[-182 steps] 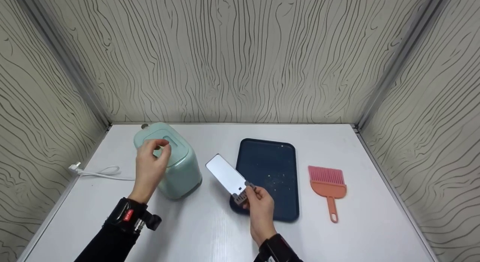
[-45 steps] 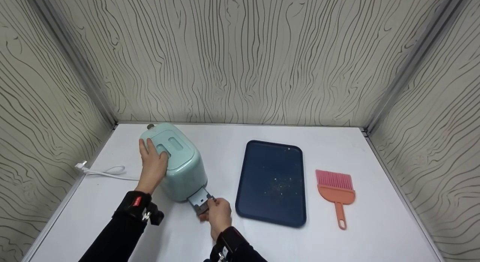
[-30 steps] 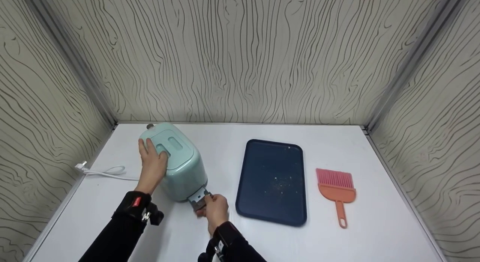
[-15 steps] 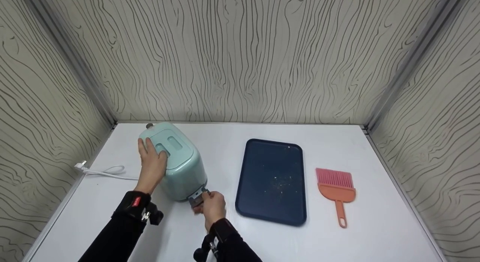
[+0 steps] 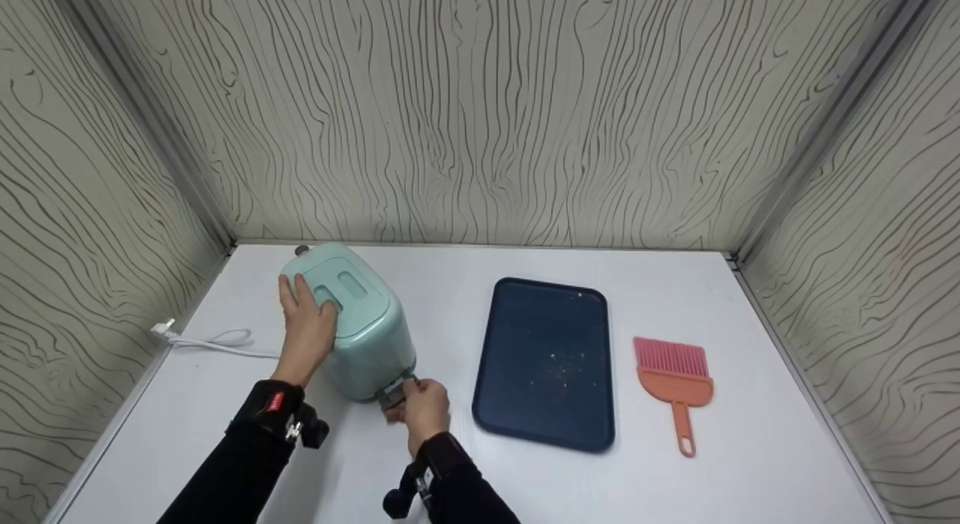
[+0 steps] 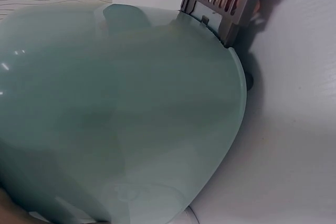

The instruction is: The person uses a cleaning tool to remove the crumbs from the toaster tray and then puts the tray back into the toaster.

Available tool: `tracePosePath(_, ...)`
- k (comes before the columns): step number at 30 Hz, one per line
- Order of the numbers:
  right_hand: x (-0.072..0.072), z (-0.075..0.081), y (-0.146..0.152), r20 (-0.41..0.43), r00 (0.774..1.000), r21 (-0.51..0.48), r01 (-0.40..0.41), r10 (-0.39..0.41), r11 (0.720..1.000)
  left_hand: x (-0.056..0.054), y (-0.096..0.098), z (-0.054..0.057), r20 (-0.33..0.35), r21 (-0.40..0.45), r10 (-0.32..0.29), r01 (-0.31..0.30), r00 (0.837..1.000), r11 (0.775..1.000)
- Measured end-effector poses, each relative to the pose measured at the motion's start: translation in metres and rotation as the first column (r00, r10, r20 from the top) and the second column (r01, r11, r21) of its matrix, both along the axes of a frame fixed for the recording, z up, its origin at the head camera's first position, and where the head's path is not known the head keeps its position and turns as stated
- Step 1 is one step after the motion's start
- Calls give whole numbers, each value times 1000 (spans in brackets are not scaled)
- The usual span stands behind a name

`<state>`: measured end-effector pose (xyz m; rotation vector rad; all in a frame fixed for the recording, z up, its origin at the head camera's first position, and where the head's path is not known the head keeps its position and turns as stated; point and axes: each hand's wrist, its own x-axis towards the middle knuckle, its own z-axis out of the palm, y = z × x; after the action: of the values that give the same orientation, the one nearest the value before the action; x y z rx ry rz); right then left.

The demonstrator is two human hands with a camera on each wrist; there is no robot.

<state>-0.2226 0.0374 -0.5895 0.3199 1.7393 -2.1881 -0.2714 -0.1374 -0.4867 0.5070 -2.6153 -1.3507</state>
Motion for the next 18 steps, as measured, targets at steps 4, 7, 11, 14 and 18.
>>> tracePosePath(4, -2, -1, -3, 11, 1000, -9, 16, -16, 1000, 1, 0, 0, 0, -3, 3, -3, 1000, 1000)
tracePosePath(7, -3, -1, -4, 14, 1000, -13, 19, -19, 1000, 1, 0, 1, -8, -8, 0, 0, 1000, 1000)
tracePosePath(11, -3, -1, -4, 20, 1000, -11, 13, -13, 1000, 1, -1, 0, -11, -15, 1, -1, 1000, 1000)
tracePosePath(14, -5, -2, -6, 24, 1000, -7, 15, -15, 1000, 1, -2, 0, -10, -16, -1, 1, 1000, 1000)
tracePosePath(18, -7, -3, -8, 26, 999, -6, 22, -22, 1000, 1, -1, -1, -16, -17, -2, 2, 1000, 1000)
